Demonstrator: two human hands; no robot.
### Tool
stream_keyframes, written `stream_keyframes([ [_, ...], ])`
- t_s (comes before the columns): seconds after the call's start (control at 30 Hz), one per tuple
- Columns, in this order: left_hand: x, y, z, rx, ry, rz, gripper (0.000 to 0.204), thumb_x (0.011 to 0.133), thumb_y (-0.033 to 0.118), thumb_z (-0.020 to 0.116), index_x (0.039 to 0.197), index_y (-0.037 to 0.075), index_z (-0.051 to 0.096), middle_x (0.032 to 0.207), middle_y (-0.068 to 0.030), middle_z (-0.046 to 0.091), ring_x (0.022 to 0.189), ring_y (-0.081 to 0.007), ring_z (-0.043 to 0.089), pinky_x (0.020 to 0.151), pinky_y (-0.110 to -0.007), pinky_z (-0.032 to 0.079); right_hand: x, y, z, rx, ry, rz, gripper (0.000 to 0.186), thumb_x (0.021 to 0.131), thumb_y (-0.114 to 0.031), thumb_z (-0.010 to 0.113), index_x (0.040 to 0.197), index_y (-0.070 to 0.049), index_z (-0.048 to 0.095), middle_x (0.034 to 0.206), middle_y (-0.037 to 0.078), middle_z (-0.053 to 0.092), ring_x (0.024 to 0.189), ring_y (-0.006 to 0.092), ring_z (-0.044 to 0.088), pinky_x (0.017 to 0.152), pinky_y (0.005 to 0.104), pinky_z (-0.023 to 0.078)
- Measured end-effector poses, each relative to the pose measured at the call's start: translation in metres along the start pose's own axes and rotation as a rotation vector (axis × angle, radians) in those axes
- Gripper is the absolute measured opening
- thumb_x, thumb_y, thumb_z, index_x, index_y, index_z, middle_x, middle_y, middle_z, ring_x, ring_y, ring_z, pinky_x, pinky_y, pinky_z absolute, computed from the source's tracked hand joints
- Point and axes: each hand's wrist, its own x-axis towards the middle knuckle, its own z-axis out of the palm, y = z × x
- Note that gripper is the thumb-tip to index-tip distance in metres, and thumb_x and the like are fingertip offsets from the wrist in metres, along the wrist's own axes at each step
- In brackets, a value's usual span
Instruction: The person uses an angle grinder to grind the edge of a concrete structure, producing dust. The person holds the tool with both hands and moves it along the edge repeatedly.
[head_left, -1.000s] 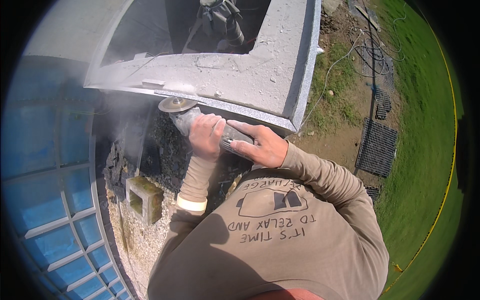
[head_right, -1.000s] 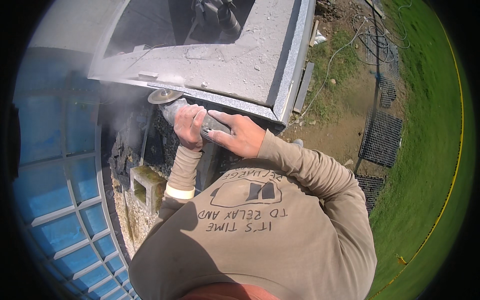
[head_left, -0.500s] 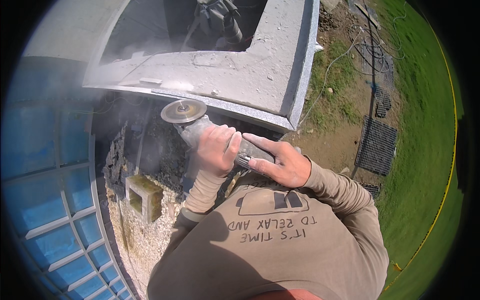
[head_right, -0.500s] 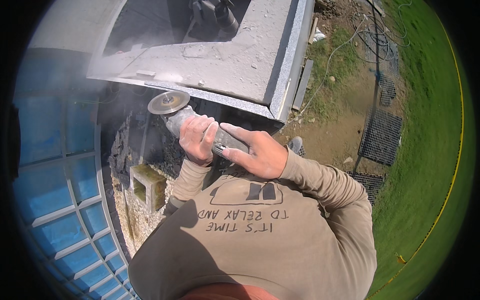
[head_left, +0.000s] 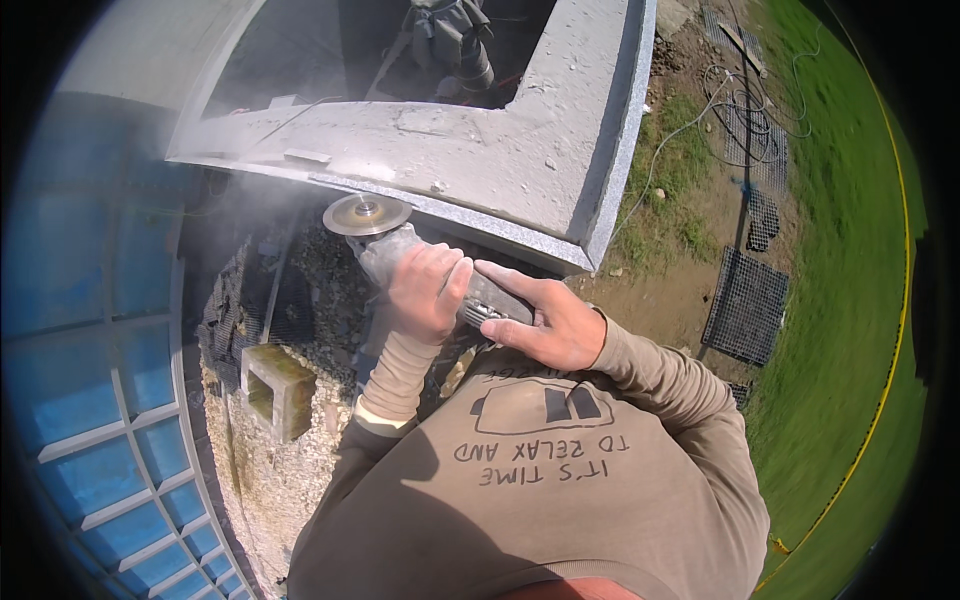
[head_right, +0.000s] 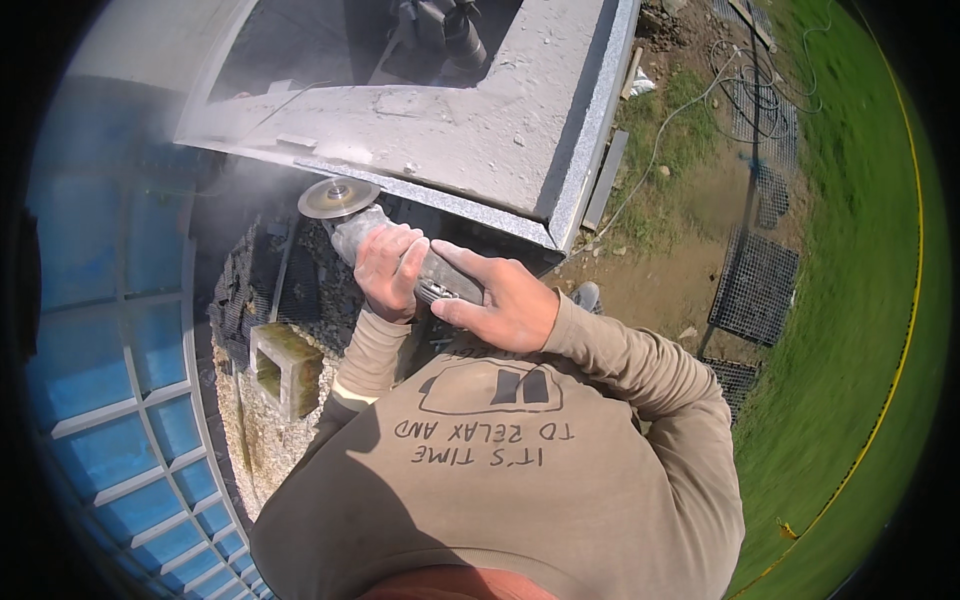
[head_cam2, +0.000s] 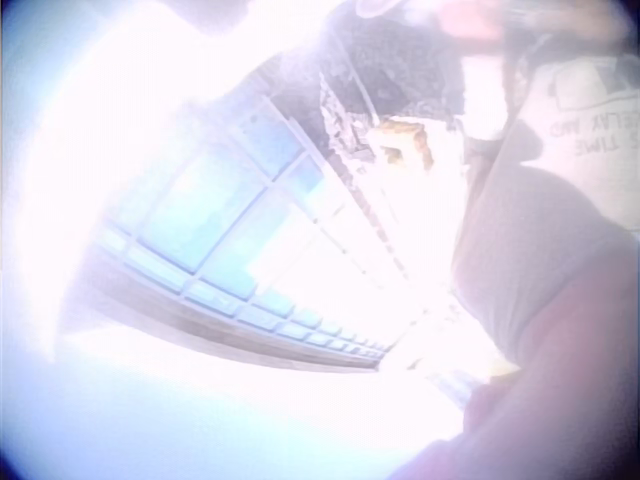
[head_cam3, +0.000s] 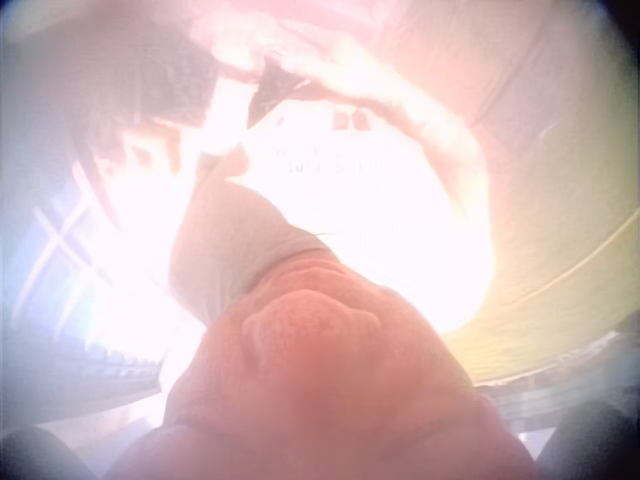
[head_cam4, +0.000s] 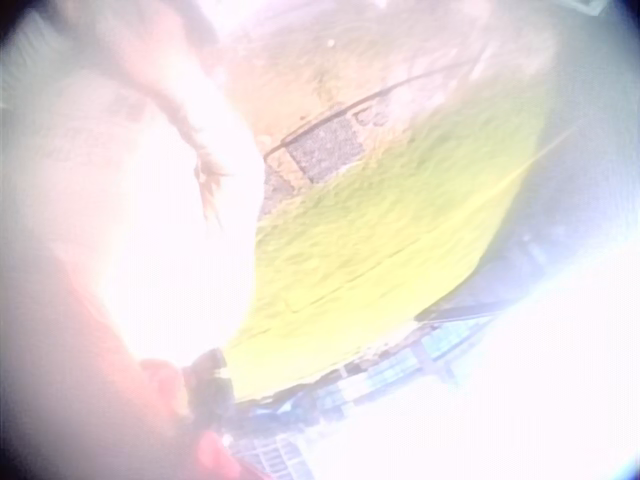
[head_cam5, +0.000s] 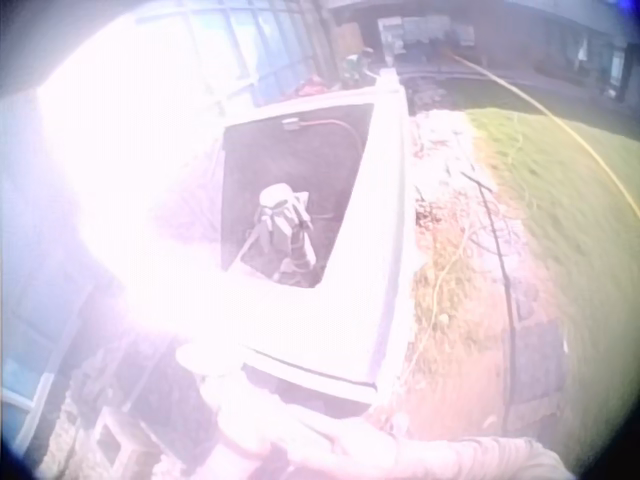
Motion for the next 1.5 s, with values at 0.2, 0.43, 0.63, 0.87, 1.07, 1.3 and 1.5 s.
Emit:
stream_keyframes([
  [0.2, -0.007, -0.020, 0.005, -0.014, 0.019, -0.010, 0.030, 0.088, 0.012, 0.065, 0.118, 0.008, 0.066, 0.111, -0.0101, 0.071, 0.105, -0.0304, 0.070, 0.098, -0.052, 0.053, 0.012, 0.005, 0.003, 0.031, -0.061, 0.054, 0.078, 0.093, -0.031, 0.072, 0.157, 0.000, 0.040, 0.103, 0.025, 0.072, 0.087, 0.0281, 0.071, 0.083, 0.0376, 0.055],
  [0.43, -0.009, -0.029, 0.006, -0.030, 0.041, -0.029, 0.027, 0.090, 0.013, 0.063, 0.116, 0.008, 0.065, 0.111, -0.0099, 0.071, 0.106, -0.0299, 0.070, 0.100, -0.051, 0.052, 0.020, 0.007, 0.008, 0.019, -0.100, 0.046, 0.081, 0.094, -0.027, 0.071, 0.160, 0.002, 0.033, 0.104, 0.020, 0.069, 0.085, 0.0214, 0.066, 0.081, 0.0348, 0.053],
  [0.63, -0.002, -0.007, -0.001, -0.005, 0.047, -0.012, 0.026, 0.089, 0.012, 0.066, 0.115, 0.009, 0.064, 0.110, -0.0088, 0.072, 0.105, -0.0288, 0.070, 0.099, -0.050, 0.053, -0.002, -0.013, -0.002, 0.075, -0.155, 0.093, 0.079, 0.097, -0.022, 0.069, 0.161, 0.003, 0.031, 0.133, 0.020, 0.065, 0.114, 0.0170, 0.062, 0.098, 0.0308, 0.050],
  [0.87, 0.008, 0.025, -0.008, -0.001, 0.028, -0.006, 0.027, 0.086, 0.012, 0.070, 0.113, 0.009, 0.065, 0.107, -0.0065, 0.070, 0.102, -0.0269, 0.069, 0.095, -0.046, 0.054, -0.030, -0.018, -0.011, 0.020, -0.120, 0.056, 0.080, 0.094, -0.022, 0.070, 0.161, 0.001, 0.033, 0.121, 0.025, 0.070, 0.107, 0.0250, 0.069, 0.095, 0.0357, 0.052],
  [1.07, 0.009, 0.028, -0.006, 0.002, 0.050, -0.017, 0.027, 0.086, 0.014, 0.070, 0.112, 0.010, 0.065, 0.106, -0.0065, 0.069, 0.104, -0.0268, 0.068, 0.097, -0.047, 0.054, -0.033, -0.021, -0.015, 0.048, -0.139, 0.135, 0.078, 0.095, -0.019, 0.069, 0.161, 0.001, 0.033, 0.129, 0.022, 0.068, 0.115, 0.0208, 0.064, 0.101, 0.0350, 0.049],
  [1.3, 0.001, 0.008, 0.001, 0.017, 0.063, -0.009, 0.028, 0.086, 0.014, 0.071, 0.112, 0.010, 0.065, 0.108, -0.0073, 0.070, 0.105, -0.0278, 0.069, 0.097, -0.048, 0.055, -0.013, -0.011, -0.006, 0.105, -0.116, 0.115, 0.079, 0.095, -0.018, 0.069, 0.161, 0.003, 0.032, 0.138, 0.023, 0.063, 0.125, 0.0211, 0.059, 0.108, 0.0342, 0.045],
  [1.5, -0.004, -0.010, 0.007, 0.026, 0.063, -0.007, 0.029, 0.085, 0.012, 0.070, 0.113, 0.009, 0.065, 0.107, -0.0073, 0.070, 0.105, -0.0281, 0.069, 0.098, -0.049, 0.055, 0.006, -0.010, -0.007, 0.124, -0.179, 0.223, 0.077, 0.095, -0.019, 0.068, 0.160, 0.005, 0.034, 0.130, 0.022, 0.066, 0.115, 0.0205, 0.062, 0.101, 0.0347, 0.049],
])
